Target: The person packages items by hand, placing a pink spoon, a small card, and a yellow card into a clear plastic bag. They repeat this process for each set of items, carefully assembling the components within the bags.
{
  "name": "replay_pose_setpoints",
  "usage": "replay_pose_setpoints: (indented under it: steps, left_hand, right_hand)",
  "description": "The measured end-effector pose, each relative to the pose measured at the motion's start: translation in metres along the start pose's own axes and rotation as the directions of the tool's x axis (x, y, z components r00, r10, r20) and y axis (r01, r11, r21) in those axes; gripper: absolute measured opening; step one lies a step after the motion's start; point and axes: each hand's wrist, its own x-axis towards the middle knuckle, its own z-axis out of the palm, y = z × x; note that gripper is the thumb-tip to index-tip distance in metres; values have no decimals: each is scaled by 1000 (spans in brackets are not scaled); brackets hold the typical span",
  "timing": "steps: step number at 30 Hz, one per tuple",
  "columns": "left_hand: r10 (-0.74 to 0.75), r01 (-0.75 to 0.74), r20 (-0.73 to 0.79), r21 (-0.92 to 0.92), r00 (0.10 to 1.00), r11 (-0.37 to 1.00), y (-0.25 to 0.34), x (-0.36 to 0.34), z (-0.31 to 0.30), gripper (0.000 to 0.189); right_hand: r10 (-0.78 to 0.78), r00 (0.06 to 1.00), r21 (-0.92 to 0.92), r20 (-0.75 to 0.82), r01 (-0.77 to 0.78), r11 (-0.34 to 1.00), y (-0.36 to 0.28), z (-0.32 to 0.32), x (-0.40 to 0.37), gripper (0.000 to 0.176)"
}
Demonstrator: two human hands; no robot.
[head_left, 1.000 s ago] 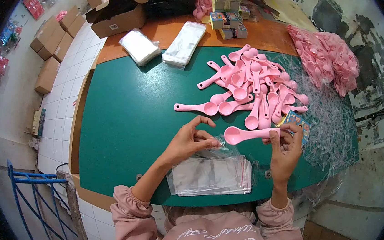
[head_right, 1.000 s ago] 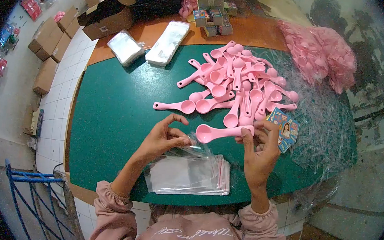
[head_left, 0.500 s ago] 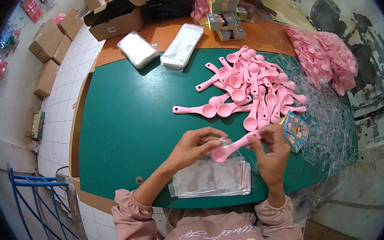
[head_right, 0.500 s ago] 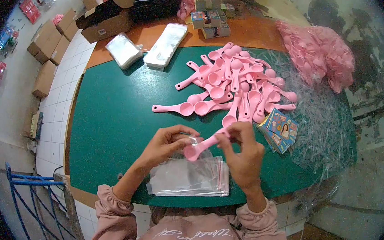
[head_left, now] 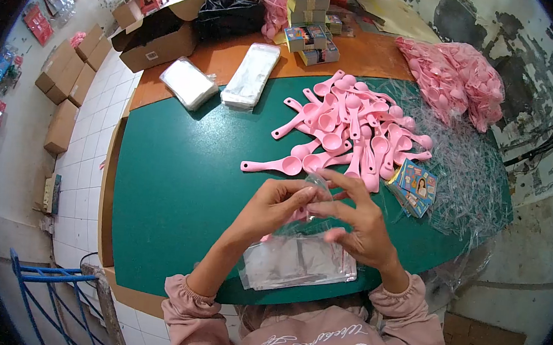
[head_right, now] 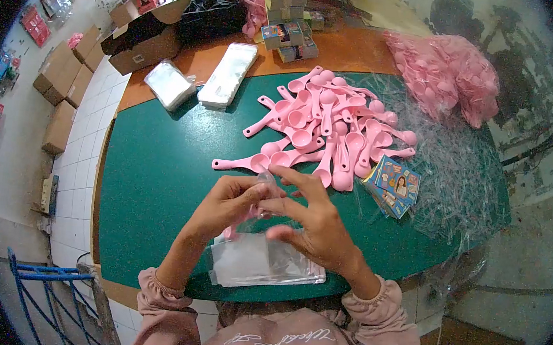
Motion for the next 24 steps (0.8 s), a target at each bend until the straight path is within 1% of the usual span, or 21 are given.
replay_pose_setpoints:
  steps: [1, 2, 3, 4, 5, 6, 7, 8, 9, 10, 12, 13, 15, 16, 18, 19, 20, 21, 22, 23, 24]
  left_hand:
    - [52, -53, -18, -21, 998, 998, 1, 1, 0, 30]
    - [53, -52, -30, 50, 998, 997, 4, -2, -3, 30]
    - [53, -52, -28, 49, 998, 997, 8, -4, -7, 30]
    - [43, -43, -20, 2, 999, 999, 12, -4, -10, 30]
    - [32, -33, -13, -48, 999, 998, 13, -5, -14, 30]
    - [-26, 25, -36, -42, 999, 999, 13, -4, -17, 32]
    - [-23, 21, -38, -46, 999, 999, 9, -4, -20, 32]
    - [1, -4, -42, -59, 999, 998, 3, -1, -23, 33]
    - [24, -27, -45, -71, 999, 997, 0, 1, -24, 34]
    - [24, -27, -44, -74, 999, 997, -1, 1, -23, 34]
    - [23, -26, -67, -37, 998, 999, 0, 2, -20, 36]
    - [18, -20, -67, -37, 998, 999, -1, 2, -21, 36]
    - [69, -69, -42, -5, 997, 998, -4, 3, -22, 35]
    - [69, -69, -41, -3, 997, 998, -6, 4, -23, 35]
    - [166, -166, -38, 3, 985, 986, -10, 6, -22, 32]
    - [167, -167, -42, 4, 985, 986, -10, 7, -22, 32]
    - [142, -142, -33, 1, 989, 990, -9, 7, -21, 30]
    - [114, -114, -24, -3, 993, 993, -10, 7, -20, 28]
    - [112, -112, -27, -2, 993, 994, -9, 7, -19, 28]
    - [106, -106, -12, 11, 994, 994, -8, 7, -16, 28]
    - [99, -99, 4, 24, 995, 995, -8, 7, -13, 29]
  right_hand:
    - [1, 1000, -2, -3, -1, 1000, 2, -5, -1, 41]
    - [29, 999, -6, -45, -30, 1000, 6, -16, -4, 40]
    - [57, 995, -7, -86, -58, 998, 11, -29, -7, 39]
    - [227, 949, -124, -219, -258, 958, 17, -46, -10, 37]
    - [364, 858, -211, -363, -456, 864, 24, -66, -17, 36]
    - [419, 772, -339, -478, -602, 723, 39, -83, -30, 36]
    - [432, 677, -430, -596, -723, 540, 59, -97, -44, 36]
    - [448, 648, -498, -616, -761, 416, 83, -108, -64, 38]
    - [460, 617, -554, -639, -783, 282, 88, -112, -70, 41]
    - [460, 617, -556, -638, -783, 280, 93, -116, -76, 41]
    - [587, 548, -358, -596, -835, 417, 97, -122, -81, 41]
    - [591, 546, -356, -594, -837, 416, 97, -123, -82, 41]
    - [417, 558, -349, -717, -806, 479, 95, -123, -81, 35]
    - [416, 557, -347, -719, -806, 479, 91, -124, -78, 35]
    - [407, 537, -443, -739, -842, 307, 74, -124, -68, 26]
    - [407, 540, -444, -737, -840, 311, 68, -123, -64, 26]
    - [279, 636, -529, -720, -762, 373, 62, -121, -61, 23]
    - [144, 713, -611, -686, -672, 417, 54, -118, -56, 19]
    - [145, 714, -611, -685, -672, 419, 44, -110, -47, 19]
    - [218, 728, -422, -650, -584, 693, 32, -98, -34, 16]
    - [273, 753, -165, -598, -450, 878, 20, -86, -24, 14]
